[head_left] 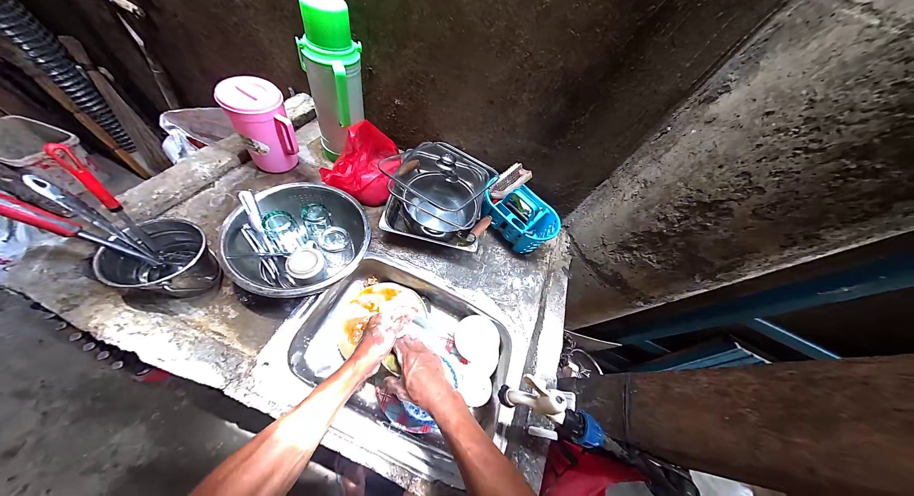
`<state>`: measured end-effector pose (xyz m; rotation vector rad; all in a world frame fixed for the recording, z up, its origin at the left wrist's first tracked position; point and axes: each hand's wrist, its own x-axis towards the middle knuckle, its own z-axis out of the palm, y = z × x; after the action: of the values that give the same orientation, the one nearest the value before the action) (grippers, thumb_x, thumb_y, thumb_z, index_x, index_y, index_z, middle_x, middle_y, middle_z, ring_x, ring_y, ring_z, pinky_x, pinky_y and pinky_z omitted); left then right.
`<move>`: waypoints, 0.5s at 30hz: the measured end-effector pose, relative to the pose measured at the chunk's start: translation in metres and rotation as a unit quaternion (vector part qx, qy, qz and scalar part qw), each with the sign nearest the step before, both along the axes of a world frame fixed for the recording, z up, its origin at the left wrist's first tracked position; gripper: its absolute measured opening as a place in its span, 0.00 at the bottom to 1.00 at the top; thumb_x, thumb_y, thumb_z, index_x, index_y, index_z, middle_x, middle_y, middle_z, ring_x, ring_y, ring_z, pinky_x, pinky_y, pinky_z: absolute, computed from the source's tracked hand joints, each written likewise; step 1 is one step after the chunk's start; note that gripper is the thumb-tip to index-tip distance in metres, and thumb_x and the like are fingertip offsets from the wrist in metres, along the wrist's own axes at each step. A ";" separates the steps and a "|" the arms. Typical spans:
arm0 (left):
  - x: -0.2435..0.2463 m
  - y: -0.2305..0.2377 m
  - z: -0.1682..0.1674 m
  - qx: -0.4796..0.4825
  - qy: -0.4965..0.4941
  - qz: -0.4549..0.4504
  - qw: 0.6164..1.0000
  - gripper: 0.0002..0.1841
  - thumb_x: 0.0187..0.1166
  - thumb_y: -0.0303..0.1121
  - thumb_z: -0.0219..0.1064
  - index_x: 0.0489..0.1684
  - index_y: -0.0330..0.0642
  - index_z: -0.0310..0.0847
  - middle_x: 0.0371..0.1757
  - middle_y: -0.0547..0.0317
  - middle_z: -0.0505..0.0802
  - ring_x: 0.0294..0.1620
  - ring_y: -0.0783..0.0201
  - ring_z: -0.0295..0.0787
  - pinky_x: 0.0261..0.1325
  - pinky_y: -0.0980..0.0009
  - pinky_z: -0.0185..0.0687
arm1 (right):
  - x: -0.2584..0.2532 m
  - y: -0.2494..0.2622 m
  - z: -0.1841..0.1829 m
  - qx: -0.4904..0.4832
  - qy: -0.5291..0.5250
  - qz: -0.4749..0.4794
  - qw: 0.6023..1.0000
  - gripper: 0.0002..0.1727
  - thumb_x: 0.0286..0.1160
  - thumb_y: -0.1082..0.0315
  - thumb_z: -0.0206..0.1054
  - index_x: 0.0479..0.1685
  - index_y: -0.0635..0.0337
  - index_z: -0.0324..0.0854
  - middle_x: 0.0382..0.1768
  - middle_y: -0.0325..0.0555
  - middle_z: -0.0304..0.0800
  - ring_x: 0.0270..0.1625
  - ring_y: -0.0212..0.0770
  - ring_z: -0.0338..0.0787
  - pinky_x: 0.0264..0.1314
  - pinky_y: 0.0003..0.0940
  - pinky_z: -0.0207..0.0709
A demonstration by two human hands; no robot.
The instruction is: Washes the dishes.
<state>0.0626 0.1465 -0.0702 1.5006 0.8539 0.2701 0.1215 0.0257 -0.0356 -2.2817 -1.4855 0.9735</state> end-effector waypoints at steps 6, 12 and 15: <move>0.001 -0.001 0.009 -0.056 0.021 -0.159 0.986 0.18 0.86 0.36 0.64 0.69 0.37 0.81 0.64 0.49 0.90 0.65 0.61 0.86 0.71 0.61 0.79 | -0.012 -0.009 -0.020 0.008 0.023 -0.131 0.991 0.24 0.76 0.53 0.66 0.61 0.60 0.86 0.52 0.58 0.93 0.59 0.57 0.92 0.63 0.61 0.79; 0.000 -0.054 -0.014 -0.221 -0.035 -0.055 0.973 0.21 0.89 0.39 0.61 0.74 0.37 0.77 0.65 0.49 0.89 0.62 0.61 0.86 0.66 0.60 0.82 | -0.009 -0.055 -0.035 0.114 0.026 -0.201 0.973 0.29 0.74 0.57 0.70 0.70 0.67 0.81 0.66 0.60 0.87 0.70 0.55 0.86 0.75 0.53 0.77; 0.010 -0.055 -0.018 -0.187 0.070 -0.091 0.976 0.20 0.88 0.39 0.61 0.69 0.33 0.79 0.60 0.43 0.89 0.60 0.55 0.86 0.66 0.56 0.81 | -0.018 -0.076 -0.039 0.121 -0.111 -0.078 0.983 0.23 0.74 0.57 0.69 0.64 0.61 0.88 0.64 0.56 0.90 0.68 0.56 0.88 0.70 0.55 0.80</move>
<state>0.0728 0.0916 -0.0878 1.2414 0.8197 -0.1298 0.1032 -0.0502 -0.0746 -2.3419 -1.3907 0.4799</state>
